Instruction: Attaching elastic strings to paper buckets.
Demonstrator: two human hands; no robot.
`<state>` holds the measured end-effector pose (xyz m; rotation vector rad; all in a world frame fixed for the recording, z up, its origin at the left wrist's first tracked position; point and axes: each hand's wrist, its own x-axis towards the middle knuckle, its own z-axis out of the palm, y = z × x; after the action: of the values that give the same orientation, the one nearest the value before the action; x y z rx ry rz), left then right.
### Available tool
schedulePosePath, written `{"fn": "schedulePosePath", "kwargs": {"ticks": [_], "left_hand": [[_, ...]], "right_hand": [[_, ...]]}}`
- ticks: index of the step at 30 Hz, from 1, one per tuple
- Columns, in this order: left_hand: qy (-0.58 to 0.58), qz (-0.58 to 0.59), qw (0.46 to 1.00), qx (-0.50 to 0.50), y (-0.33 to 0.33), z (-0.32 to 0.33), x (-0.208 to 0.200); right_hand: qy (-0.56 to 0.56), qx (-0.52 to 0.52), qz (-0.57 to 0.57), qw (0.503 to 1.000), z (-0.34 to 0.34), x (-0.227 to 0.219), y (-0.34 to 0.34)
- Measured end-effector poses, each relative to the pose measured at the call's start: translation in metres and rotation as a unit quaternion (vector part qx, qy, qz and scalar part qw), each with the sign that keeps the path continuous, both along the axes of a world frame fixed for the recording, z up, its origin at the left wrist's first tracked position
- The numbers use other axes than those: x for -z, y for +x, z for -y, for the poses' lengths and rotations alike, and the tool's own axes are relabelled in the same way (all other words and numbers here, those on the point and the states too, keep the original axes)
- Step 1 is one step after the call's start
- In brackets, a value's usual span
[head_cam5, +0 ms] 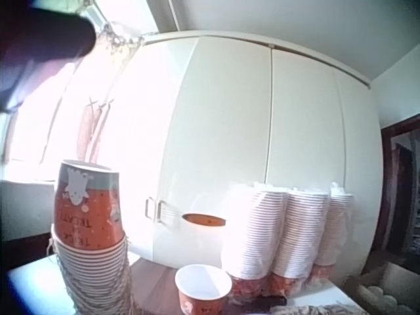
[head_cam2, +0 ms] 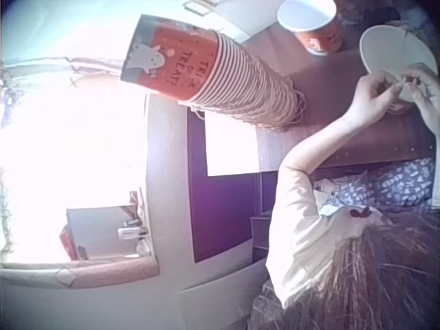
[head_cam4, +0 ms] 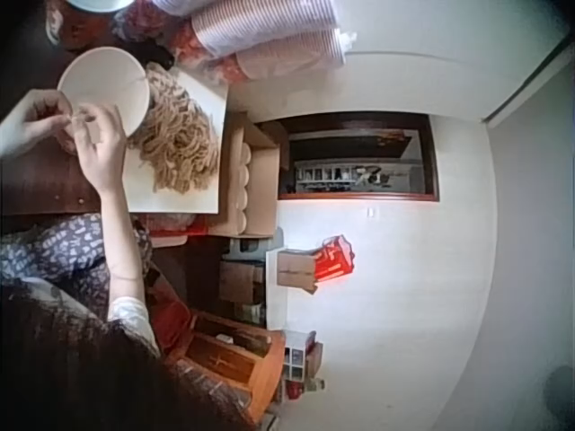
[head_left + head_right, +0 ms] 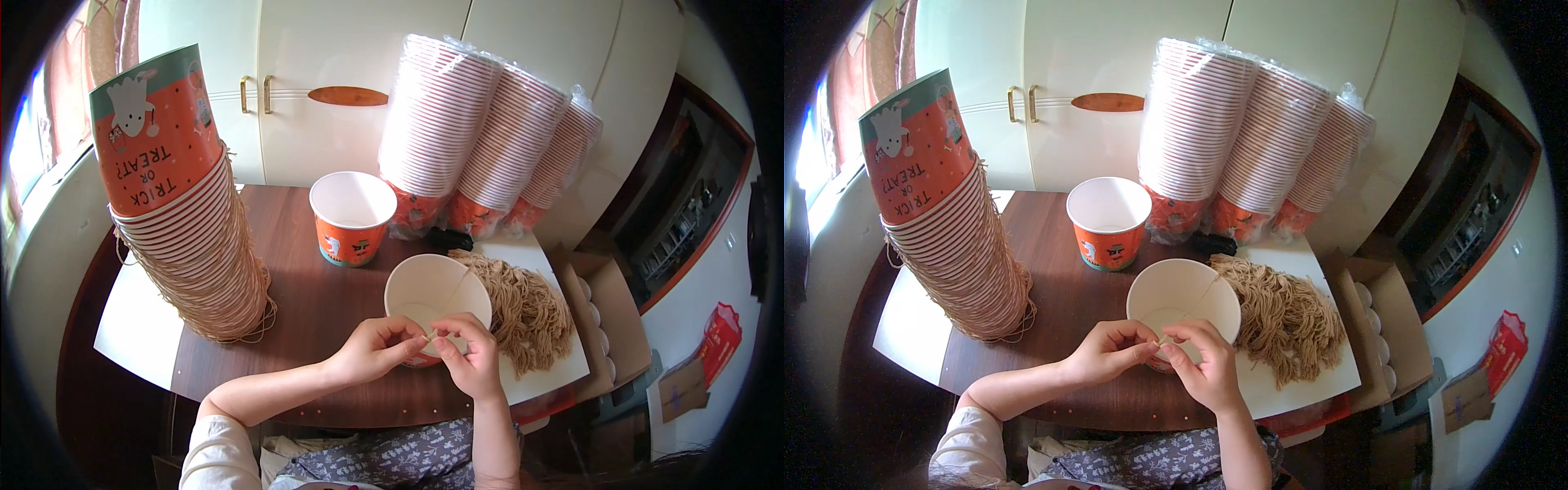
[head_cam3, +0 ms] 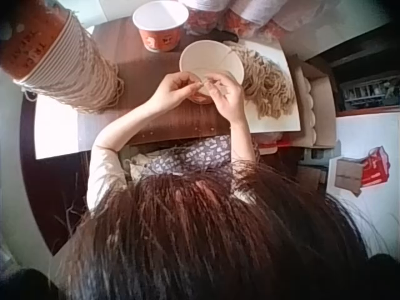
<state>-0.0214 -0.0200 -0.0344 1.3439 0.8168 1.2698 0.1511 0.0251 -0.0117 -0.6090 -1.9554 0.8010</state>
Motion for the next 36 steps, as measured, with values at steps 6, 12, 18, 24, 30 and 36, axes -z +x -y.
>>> {"fn": "schedulePosePath", "kwargs": {"ticks": [6, 12, 18, 24, 30, 36], "left_hand": [[0.009, -0.008, 1.000, 0.003, 0.0008, -0.0019, 0.0040], [0.000, -0.014, 1.000, 0.000, 0.0020, -0.0013, 0.0030], [-0.026, 0.007, 1.000, 0.011, -0.0017, 0.0019, -0.0048], [-0.023, 0.032, 0.999, 0.017, -0.0010, 0.0033, -0.0037], [-0.019, 0.008, 1.000, 0.009, -0.0006, 0.0035, -0.0035], [-0.009, 0.005, 1.000, -0.009, 0.0040, 0.0015, 0.0005]], "right_hand": [[0.020, 0.012, -0.002, 1.000, -0.0016, 0.0043, -0.0013], [0.040, 0.017, 0.011, 0.999, -0.0016, 0.0031, -0.0008], [0.046, 0.007, 0.011, 0.999, -0.0023, 0.0029, -0.0008], [0.007, 0.014, 0.016, 1.000, -0.0001, 0.0058, -0.0016], [0.001, 0.014, 0.009, 1.000, 0.0014, 0.0064, -0.0027], [0.046, 0.011, 0.028, 0.998, 0.0010, 0.0036, -0.0024]]}}
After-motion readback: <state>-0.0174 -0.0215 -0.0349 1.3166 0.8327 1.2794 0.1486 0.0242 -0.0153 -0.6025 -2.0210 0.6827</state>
